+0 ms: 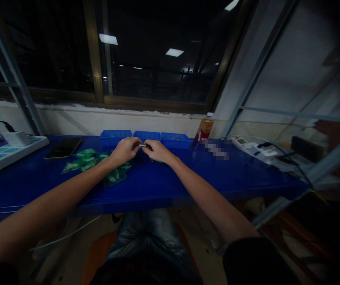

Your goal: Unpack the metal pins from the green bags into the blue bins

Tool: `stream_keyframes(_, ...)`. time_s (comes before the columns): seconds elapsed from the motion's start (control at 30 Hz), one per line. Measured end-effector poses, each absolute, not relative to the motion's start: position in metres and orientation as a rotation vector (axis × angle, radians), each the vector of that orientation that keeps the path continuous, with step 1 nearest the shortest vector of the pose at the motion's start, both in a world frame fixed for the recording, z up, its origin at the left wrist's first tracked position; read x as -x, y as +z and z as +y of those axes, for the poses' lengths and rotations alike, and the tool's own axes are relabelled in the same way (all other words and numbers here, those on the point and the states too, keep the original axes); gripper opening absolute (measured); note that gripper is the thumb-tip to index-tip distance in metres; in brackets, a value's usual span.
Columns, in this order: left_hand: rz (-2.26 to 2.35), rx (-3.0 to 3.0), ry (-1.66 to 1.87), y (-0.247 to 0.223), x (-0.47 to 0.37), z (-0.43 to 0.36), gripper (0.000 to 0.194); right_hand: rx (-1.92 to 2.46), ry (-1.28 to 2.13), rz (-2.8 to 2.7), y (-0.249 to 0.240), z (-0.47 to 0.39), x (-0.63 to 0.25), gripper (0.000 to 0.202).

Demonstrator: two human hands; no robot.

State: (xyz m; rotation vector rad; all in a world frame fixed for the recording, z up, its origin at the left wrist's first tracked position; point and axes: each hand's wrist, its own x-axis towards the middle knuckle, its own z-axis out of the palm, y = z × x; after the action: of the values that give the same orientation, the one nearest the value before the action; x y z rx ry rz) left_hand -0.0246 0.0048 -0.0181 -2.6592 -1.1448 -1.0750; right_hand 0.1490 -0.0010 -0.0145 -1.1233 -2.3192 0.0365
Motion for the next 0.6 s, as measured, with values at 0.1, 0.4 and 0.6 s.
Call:
stream_keyframes(0.1,-1.107,2.681,-1.142,-0.0184,0.0247,0.0044,0.018,1.121,0.047,-2.313,-0.0140,-0.0016,-0.1482,0.017)
stream_keyframes(0.4,-1.024,2.673,-1.067,-0.0174,0.0279,0.0030,0.010,1.103,-0.041,-2.354,-0.0177,0.0027,-0.1464,0.014)
stream_keyframes(0.6,-1.027,2.672,-1.044,-0.0174,0.0268,0.0029,0.015,1.122,0.014,-2.322,-0.0170,0.0015,-0.1457,0.015)
